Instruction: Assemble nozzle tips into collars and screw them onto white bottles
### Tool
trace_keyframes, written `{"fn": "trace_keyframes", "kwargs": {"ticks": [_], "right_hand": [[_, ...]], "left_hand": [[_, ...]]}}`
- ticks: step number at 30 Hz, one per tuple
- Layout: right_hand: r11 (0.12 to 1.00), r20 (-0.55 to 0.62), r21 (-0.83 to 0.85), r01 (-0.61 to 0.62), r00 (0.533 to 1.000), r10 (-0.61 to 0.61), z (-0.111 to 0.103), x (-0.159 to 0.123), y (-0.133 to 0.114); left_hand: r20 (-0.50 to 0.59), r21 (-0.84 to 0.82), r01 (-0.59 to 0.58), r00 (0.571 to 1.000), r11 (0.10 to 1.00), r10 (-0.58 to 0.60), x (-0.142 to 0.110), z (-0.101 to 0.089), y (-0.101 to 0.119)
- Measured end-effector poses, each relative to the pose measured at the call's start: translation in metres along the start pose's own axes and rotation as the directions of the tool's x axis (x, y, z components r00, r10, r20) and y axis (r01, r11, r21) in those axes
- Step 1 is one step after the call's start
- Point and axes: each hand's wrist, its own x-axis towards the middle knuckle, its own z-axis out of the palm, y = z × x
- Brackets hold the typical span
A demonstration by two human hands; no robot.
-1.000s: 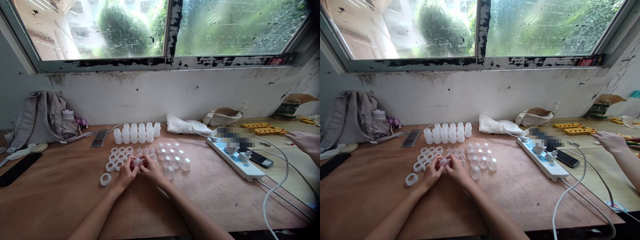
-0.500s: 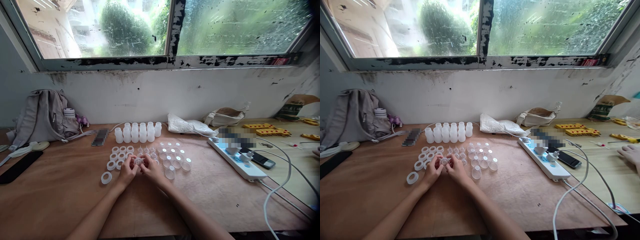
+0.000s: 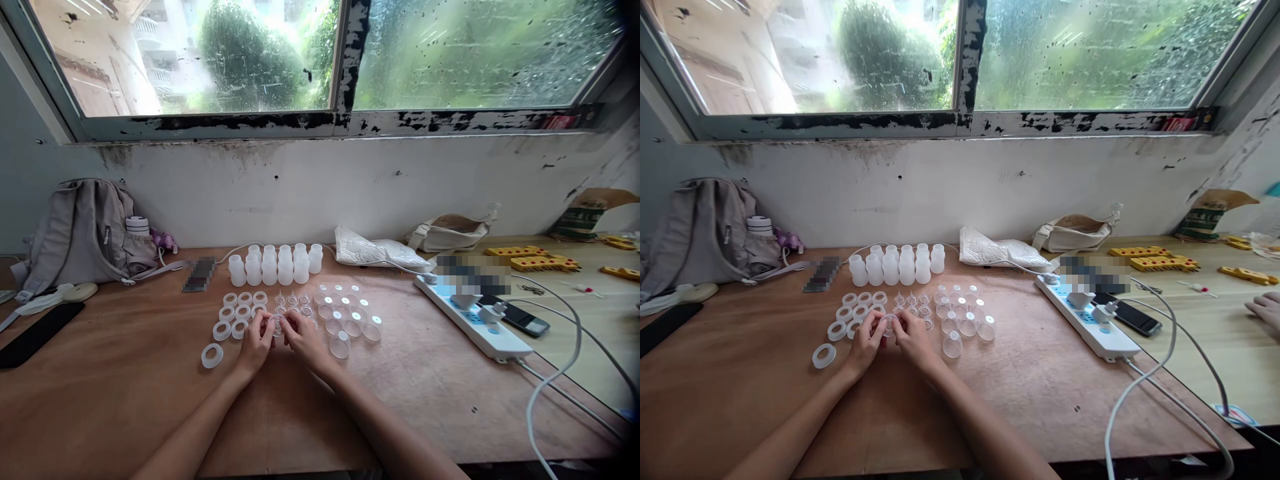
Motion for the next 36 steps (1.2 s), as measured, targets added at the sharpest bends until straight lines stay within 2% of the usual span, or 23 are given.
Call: {"fn": "trace_keyframes", "kwargs": {"ticks": [17,27,36], "right_hand": [[0.997,-0.006,-0.064,0.033,0.999,-0.033,0.002,-0.001,0.007],[0.994,-0.008,-0.104,0.046,0.999,-0.047,0.003,-0.001,0.009],[0.964,-0.048,-0.206,0.165,0.983,-0.179,0.005,-0.001,0.017]], "left_hand": [[-0.002,0.021,-0.001,1.0,1.0,0.001,-0.001,-0.002,-0.001],[-0.05,0.141,-0.041,0.998,0.989,0.048,-0.002,-0.002,-0.001],[-0.091,0.284,-0.115,0.985,0.952,0.146,-0.001,-0.001,-0.002]]}}
